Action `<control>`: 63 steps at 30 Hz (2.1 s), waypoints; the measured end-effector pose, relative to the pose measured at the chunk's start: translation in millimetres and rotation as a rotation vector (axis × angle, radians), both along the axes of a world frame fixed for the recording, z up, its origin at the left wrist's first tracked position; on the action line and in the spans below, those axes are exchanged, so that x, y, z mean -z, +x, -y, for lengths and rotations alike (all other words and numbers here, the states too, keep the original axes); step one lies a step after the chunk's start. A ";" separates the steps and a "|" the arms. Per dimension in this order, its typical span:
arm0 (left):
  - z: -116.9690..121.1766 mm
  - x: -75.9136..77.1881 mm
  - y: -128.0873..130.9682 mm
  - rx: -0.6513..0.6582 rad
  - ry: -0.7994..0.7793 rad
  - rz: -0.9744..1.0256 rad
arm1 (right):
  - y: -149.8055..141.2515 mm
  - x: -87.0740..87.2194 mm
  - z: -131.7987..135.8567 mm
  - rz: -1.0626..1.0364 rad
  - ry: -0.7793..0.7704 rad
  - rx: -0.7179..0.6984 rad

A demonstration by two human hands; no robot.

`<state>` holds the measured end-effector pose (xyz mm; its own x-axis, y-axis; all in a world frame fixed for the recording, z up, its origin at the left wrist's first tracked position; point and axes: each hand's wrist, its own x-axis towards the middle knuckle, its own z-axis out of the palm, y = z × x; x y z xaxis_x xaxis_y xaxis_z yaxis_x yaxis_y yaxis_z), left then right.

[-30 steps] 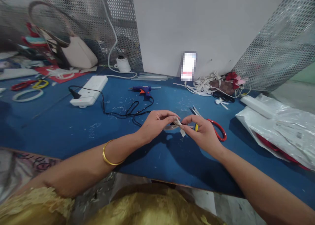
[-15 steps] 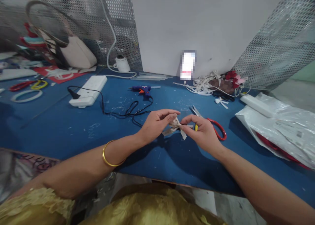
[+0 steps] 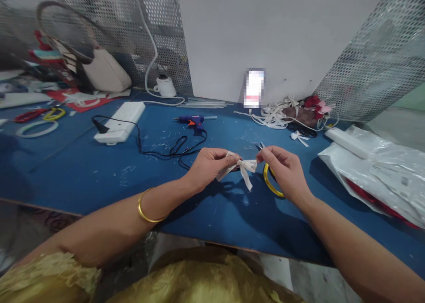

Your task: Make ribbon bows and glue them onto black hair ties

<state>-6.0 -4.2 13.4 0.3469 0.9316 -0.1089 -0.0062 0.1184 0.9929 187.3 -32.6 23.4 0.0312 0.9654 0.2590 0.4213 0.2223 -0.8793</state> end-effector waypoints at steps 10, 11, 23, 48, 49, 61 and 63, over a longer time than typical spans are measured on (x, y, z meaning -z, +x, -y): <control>1.7 -3.7 2.2 0.074 0.027 -0.058 | -7.6 -0.3 5.3 0.096 0.018 -0.113; 1.7 -3.0 2.2 0.084 0.022 -0.068 | -8.4 -0.8 6.4 0.105 0.041 -0.127; 1.1 -2.5 0.7 0.133 0.079 -0.185 | -10.3 7.7 6.7 0.182 0.058 -0.124; 1.0 -5.0 -1.4 0.116 0.098 -0.164 | -10.7 7.1 9.5 0.143 0.106 -0.085; 1.4 -5.2 -1.4 0.125 0.098 -0.175 | -10.9 7.5 10.0 0.170 0.121 -0.082; 3.4 -5.7 0.3 0.066 0.141 -0.212 | -8.5 10.6 3.1 0.070 -0.068 -0.218; 2.8 -4.8 -0.2 0.082 0.138 -0.160 | -8.3 11.8 2.2 -0.012 -0.125 -0.249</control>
<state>-6.2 -7.0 18.2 0.4106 0.9108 -0.0425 0.1566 -0.0245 0.9874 179.1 -34.7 11.5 -0.2087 0.9682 0.1383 0.3568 0.2070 -0.9110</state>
